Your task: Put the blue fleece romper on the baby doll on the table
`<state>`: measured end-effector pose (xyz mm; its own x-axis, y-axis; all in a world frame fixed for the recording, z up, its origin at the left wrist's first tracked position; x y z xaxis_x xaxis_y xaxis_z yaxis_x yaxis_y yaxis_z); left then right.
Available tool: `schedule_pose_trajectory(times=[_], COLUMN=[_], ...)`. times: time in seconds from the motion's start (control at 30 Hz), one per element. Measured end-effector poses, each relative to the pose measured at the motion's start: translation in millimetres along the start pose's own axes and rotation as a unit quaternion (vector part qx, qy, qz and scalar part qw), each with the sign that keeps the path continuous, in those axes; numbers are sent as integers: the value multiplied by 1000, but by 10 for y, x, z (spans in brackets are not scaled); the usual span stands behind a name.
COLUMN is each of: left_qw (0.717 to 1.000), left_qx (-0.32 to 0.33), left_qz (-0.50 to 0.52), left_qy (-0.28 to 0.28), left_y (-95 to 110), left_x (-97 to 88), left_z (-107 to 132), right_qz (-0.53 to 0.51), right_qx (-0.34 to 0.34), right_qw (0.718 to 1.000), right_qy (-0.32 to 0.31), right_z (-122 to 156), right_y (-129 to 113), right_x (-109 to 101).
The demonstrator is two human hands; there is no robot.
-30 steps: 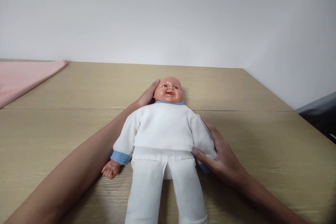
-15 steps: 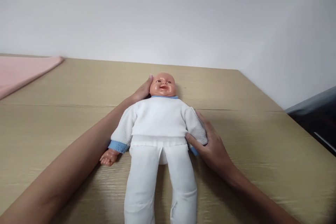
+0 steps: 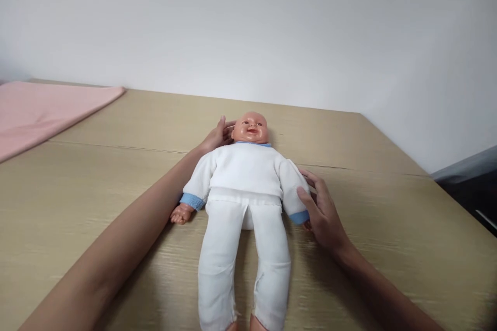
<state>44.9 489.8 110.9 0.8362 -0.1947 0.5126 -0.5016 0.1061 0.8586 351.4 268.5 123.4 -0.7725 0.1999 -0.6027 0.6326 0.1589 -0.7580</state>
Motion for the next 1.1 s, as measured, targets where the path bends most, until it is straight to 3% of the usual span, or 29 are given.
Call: schedule_pose_trajectory(times=[0.23,0.5,0.7,0.8,0.87,1.0,1.1], left_qw=[995,974,924,883,863,858,851], left_qx=[53,111,101,118,128,107,165], left_qz=[-50,-189,-360,-449,-484,-494,-484], left_qy=[65,61,80,73,67,91,118], left_y=[150,315,289,233,165,-42,-117], left_x=[-130,-49,15,131,209,239,281], left_z=[529,1556,2344,2836,3217,4014,4555], right_qz=[-20,-24,72,157,184,169,147], right_qx=[-3,-10,-34,-80,-114,-120,-86], right_qw=[999,998,990,974,968,977,985], right_qy=[32,57,115,143,129,50,42], right_z=[-52,-75,55,322,642,1530,2091], right_y=[74,144,29,-218,-425,-728,-819], right_x=[52,87,57,7,-47,-221,-382])
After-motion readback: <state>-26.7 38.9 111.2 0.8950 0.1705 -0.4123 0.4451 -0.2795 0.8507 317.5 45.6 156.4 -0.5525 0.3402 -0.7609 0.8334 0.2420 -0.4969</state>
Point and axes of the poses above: each hand's wrist, its own z-axis away from the middle knuckle, its own x-axis out of the palm, y = z × x, the point moved 3 cm from there along -z, towards the middle knuckle, and after that the axes turned 14 degrees about z, right-handed, at the moved point
